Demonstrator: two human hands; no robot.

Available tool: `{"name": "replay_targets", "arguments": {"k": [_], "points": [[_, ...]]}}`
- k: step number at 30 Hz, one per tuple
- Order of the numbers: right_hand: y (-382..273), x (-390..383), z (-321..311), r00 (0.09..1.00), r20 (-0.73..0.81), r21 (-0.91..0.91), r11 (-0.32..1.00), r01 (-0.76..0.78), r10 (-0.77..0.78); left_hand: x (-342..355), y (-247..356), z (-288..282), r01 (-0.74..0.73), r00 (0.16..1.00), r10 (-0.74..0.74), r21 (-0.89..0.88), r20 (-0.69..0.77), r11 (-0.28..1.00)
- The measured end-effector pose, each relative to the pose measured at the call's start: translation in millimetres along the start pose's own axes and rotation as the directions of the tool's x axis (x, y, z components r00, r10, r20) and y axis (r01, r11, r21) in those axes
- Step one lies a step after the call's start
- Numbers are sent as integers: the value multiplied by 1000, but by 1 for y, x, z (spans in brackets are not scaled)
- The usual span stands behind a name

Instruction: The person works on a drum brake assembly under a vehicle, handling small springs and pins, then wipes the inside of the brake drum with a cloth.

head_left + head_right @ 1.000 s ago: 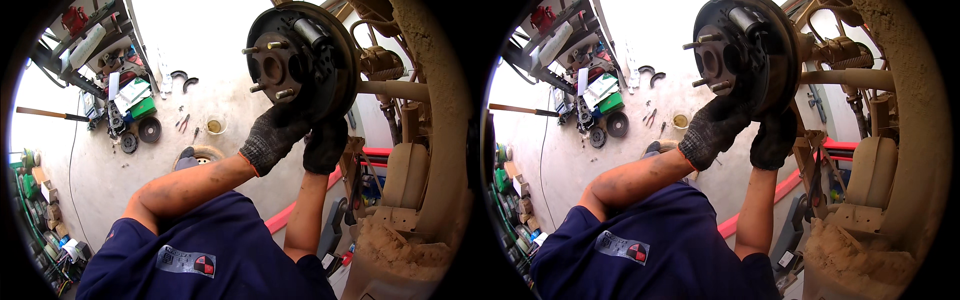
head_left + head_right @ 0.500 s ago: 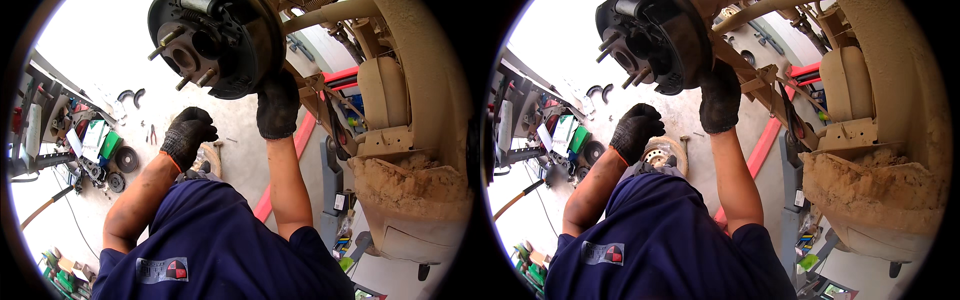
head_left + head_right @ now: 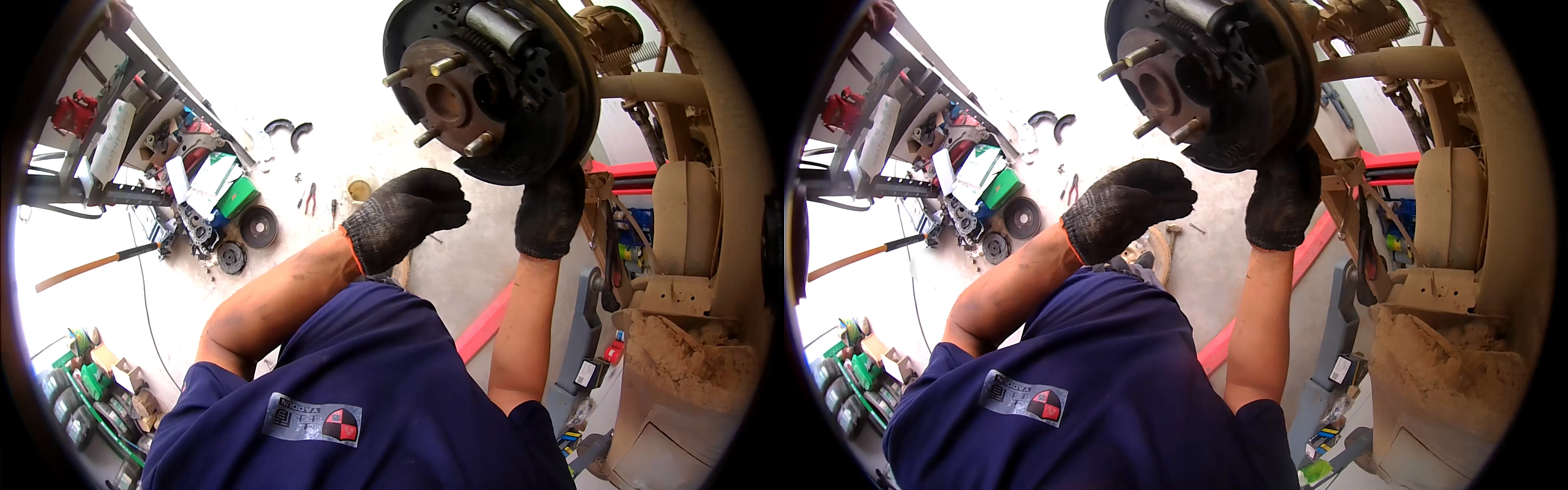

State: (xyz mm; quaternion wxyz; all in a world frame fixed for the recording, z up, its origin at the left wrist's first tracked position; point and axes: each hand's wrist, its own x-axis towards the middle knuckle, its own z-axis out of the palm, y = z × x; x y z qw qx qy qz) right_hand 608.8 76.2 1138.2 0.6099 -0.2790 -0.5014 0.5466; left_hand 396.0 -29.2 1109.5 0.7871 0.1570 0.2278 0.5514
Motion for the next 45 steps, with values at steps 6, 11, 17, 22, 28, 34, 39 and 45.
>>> {"name": "replay_targets", "arguments": {"k": [6, 11, 17, 22, 28, 34, 39, 45], "points": [[4, -2, -27, 999, -47, -256, 967, 8, -20, -4, -12, 11, 59, 998, -59, -12, -3, 998], [5, 3, -35, 998, -57, -499, 866, -21, -9, 1, -30, -7, 224, 958, -209, 61, -195, 973], [2, 5, -50, 991, -59, -30, 992, -125, 123, 11, -54, -50, 201, 974, -198, 14, -107, 980], [3, -1, -30, 994, -17, 200, 975, -100, 105, -6, -10, -8, 97, 995, -97, -41, 6, 994], [4, -1, -14, 996, -58, 103, 993, -65, 71, -15, 1, 15, -5, 983, 4, 3, 184, 1000], [10, -1, -27, 999, 7, -197, 980, 36, -36, -13, 3, 21, -11, 984, -7, 98, 178, 995], [-1, -1, -14, 946, 215, -741, 590, 319, -241, -9, 7, 33, -3, 999, -8, 213, 51, 977], [-3, 4, -16, 885, 378, -728, 504, 465, -272, 18, -13, 59, -208, 963, 220, 87, -157, 974]]}}
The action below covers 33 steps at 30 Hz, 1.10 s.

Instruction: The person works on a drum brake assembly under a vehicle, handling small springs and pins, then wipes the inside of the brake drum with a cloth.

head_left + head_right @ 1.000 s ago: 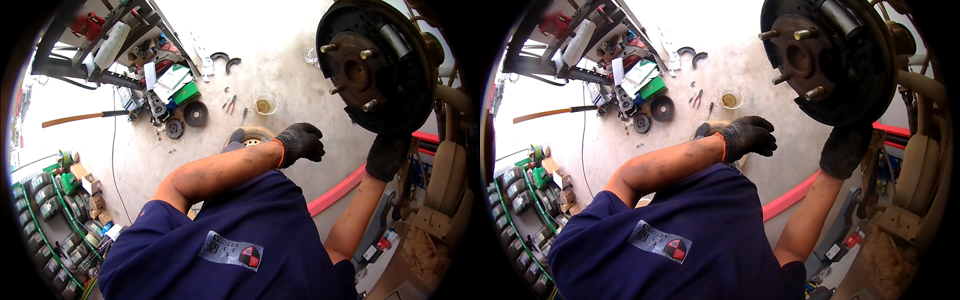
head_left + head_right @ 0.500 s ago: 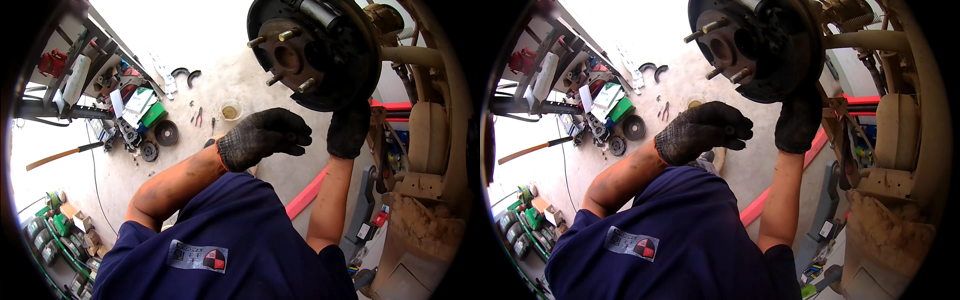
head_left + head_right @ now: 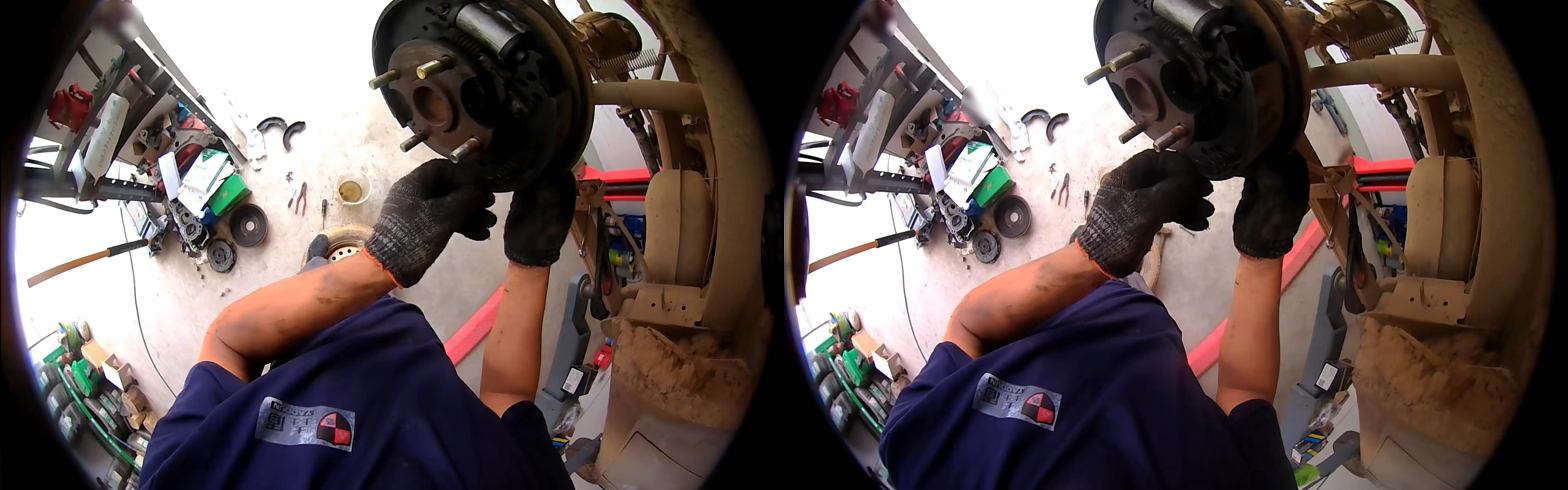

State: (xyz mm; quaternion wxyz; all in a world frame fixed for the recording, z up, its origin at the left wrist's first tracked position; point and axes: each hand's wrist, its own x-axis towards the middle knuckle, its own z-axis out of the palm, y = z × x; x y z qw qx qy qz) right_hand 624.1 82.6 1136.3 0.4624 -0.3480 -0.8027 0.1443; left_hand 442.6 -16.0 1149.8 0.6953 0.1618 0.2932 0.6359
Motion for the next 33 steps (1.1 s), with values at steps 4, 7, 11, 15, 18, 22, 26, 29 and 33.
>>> {"name": "replay_targets", "arguments": {"k": [4, 7, 11, 15, 18, 22, 26, 29, 33], "points": [[-8, 4, 4, 911, 50, 693, 642, -327, 410, 8, -11, 9, -8, 998, 4, -64, -60, 998], [-9, 6, 3, 891, 79, 757, 555, -346, 447, 10, -15, 13, -45, 996, 35, -120, -78, 992], [-3, 4, 3, 973, 21, 397, 892, -218, 228, 11, -23, 13, -109, 992, 106, -43, -67, 993], [-1, 5, -2, 1000, 13, 67, 997, -22, 21, 9, -32, 20, -242, 970, 238, -91, -50, 966], [-3, 5, -1, 990, -19, 288, 949, -129, 141, 6, -28, 22, -251, 965, 255, 69, -59, 966], [0, 10, -7, 964, 47, -297, 918, 263, -261, 10, -38, 19, -364, 920, 388, 241, -59, 900], [7, 6, -5, 987, -6, -74, 985, 157, -158, 17, -44, 14, -555, 811, 583, 381, 49, 739], [9, 4, -5, 997, -6, 51, 996, 72, -72, 17, -37, 11, -581, 782, 611, 498, 123, 644], [3, 6, -5, 984, 17, -150, 973, 178, -177, 18, -26, 6, -614, 759, 597, 588, 258, 527]]}}
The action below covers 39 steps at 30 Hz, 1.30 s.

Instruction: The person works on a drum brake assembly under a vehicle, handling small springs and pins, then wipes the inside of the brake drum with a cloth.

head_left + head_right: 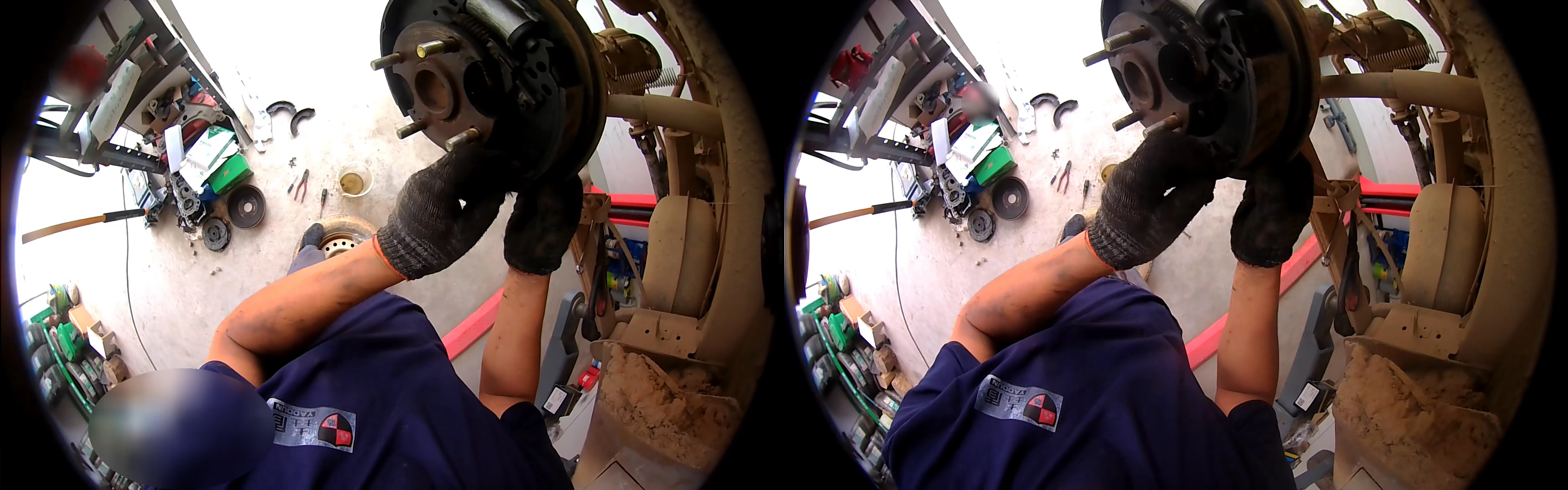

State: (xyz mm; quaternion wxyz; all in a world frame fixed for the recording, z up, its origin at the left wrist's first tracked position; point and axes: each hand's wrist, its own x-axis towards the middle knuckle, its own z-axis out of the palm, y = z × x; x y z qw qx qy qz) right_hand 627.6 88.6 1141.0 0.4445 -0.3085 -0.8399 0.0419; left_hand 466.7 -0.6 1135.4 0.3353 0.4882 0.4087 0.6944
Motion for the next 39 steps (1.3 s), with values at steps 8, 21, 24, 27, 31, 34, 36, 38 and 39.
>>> {"name": "replay_targets", "arguments": {"k": [8, 21, 24, 27, 31, 34, 36, 38, 39], "points": [[1, -2, 3, 989, -13, 252, 957, -142, 150, 3, -8, -3, -112, 994, 110, 121, 20, 986], [4, -3, 0, 995, 30, 168, 981, -100, 97, -9, -18, 6, 4, 993, 5, 73, -114, 997], [1, -4, 2, 975, 1, 333, 919, -211, 223, -3, -15, 2, -114, 983, 145, 245, -115, 963], [-5, 0, -4, 967, 16, 261, 933, -248, 252, 1, -6, 3, -208, 972, 235, 413, -16, 887], [-9, 0, 1, 980, -12, 231, 954, -191, 199, -2, -4, 3, -175, 982, 191, 328, -15, 928], [-11, -3, 3, 859, 37, 615, 666, -423, 511, -9, -7, 11, 146, 983, -169, -243, -75, 959], [-9, -2, 0, 842, 58, 658, 614, -436, 536, -9, -5, 17, 178, 967, -229, -347, -112, 921], [-4, -2, -6, 988, 50, 140, 978, -154, 149, -9, -8, 17, 150, 968, -207, -333, -142, 931], [-3, -2, -7, 997, 82, -43, 999, -7, 11, -9, -9, 17, 123, 968, -184, -318, -171, 940]]}}
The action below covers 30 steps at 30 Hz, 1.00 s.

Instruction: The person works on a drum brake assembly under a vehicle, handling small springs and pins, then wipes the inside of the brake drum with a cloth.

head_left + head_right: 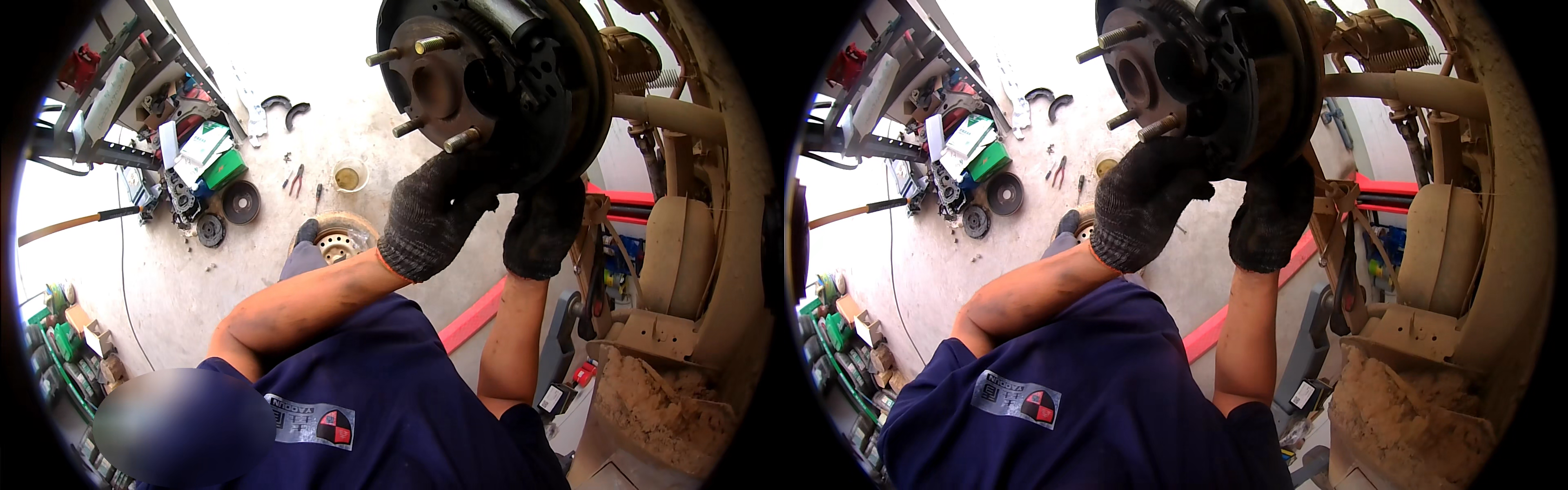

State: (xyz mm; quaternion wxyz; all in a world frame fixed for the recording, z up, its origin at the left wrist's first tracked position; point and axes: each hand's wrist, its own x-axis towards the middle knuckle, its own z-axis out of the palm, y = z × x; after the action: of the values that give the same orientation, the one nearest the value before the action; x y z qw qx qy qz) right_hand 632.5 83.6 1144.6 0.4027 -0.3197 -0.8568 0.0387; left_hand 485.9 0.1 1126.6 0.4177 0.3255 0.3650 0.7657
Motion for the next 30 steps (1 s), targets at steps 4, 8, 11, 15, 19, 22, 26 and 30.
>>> {"name": "replay_targets", "arguments": {"k": [4, 8, 11, 15, 19, 22, 26, 30], "points": [[0, -4, 3, 958, -17, 301, 915, -269, 288, -1, 4, -5, 8, 998, -20, 217, 55, 976], [-6, -3, 8, 931, -51, 397, 862, -314, 363, -1, 3, -7, -232, 972, 197, 380, 129, 895], [-6, -5, 9, 898, -40, 497, 788, -363, 438, 0, 1, -6, -305, 952, 266, 373, 154, 876], [-13, 0, 8, 786, 63, 800, 439, -408, 615, 2, -1, -4, -262, 964, 234, 315, 126, 912], [-11, 1, 5, 818, 94, 795, 452, -405, 567, 2, -10, -4, -240, 970, 220, 301, 101, 923], [-11, 5, 4, 904, 31, 589, 723, -362, 427, 2, -9, -2, -250, 968, 242, 273, 61, 929], [6, 1, -9, 992, 76, 26, 995, -99, 96, 3, -3, -1, -228, 974, 219, 265, 61, 937], [11, -4, -6, 937, 100, 428, 836, -344, 334, 2, -7, -3, -254, 966, 254, 306, 42, 918]]}}
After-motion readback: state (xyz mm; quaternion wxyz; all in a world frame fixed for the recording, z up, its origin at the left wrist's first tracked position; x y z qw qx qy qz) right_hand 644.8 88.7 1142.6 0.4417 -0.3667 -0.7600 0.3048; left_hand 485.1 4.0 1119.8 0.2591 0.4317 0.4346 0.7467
